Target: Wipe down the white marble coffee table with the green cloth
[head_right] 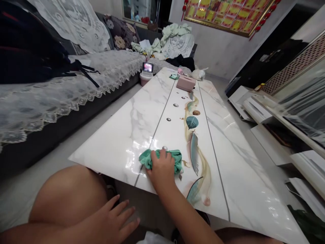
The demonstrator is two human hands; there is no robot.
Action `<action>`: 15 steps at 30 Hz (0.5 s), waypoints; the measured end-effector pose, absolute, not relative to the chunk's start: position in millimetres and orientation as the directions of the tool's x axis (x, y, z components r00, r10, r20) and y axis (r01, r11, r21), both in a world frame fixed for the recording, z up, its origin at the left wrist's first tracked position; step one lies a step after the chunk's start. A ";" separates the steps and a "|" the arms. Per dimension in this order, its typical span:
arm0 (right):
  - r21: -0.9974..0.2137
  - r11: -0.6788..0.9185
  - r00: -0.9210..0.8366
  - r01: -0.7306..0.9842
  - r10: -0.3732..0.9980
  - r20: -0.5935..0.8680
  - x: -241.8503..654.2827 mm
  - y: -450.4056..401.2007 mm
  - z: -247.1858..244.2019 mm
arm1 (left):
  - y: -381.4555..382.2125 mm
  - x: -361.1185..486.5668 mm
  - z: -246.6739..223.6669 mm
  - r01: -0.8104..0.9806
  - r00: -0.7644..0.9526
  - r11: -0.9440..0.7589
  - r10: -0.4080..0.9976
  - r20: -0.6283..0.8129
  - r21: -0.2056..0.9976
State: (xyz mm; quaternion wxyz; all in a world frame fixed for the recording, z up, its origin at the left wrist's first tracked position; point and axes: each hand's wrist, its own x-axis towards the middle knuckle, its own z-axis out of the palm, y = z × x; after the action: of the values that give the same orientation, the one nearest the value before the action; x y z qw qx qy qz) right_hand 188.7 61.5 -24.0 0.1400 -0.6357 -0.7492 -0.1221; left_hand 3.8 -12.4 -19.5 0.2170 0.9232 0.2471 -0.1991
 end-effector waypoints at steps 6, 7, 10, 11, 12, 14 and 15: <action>-0.343 0.256 -0.110 0.904 0.913 0.392 271.2 51.9 -21.6 | -6.2 0.1 2.1 0.465 0.861 -0.840 0.356 -0.364 0.280; -0.364 0.238 -0.076 0.901 0.910 0.408 287.5 51.5 -23.7 | -6.9 -1.1 1.0 0.452 0.872 -0.849 0.357 -0.334 0.272; -0.442 0.222 -0.028 0.869 0.915 0.403 311.5 50.2 -31.3 | -12.1 -4.5 -10.7 0.426 0.893 -0.867 0.356 -0.276 0.257; -0.448 0.232 -0.044 0.864 0.919 0.392 308.0 49.5 -33.4 | -14.2 -5.4 -15.8 0.420 0.898 -0.871 0.357 -0.259 0.255; -0.422 0.255 -0.083 0.870 0.919 0.385 299.0 48.9 -34.9 | -16.1 -6.3 -20.7 0.418 0.901 -0.873 0.364 -0.236 0.250; -0.274 0.308 -0.195 0.911 0.908 0.372 269.9 48.7 -36.3 | -18.5 -7.8 -28.6 0.421 0.904 -0.877 0.386 -0.183 0.230; -0.170 0.340 -0.263 0.925 0.896 0.358 253.7 49.6 -36.4 | -18.8 -8.5 -31.3 0.421 0.906 -0.881 0.396 -0.152 0.216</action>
State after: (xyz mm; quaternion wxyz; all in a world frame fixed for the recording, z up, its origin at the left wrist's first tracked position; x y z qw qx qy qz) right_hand 253.7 49.6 -36.4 0.1993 -0.5735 -0.7938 -0.0367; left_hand -8.5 -18.8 -31.3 0.1229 0.9683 0.2110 -0.0519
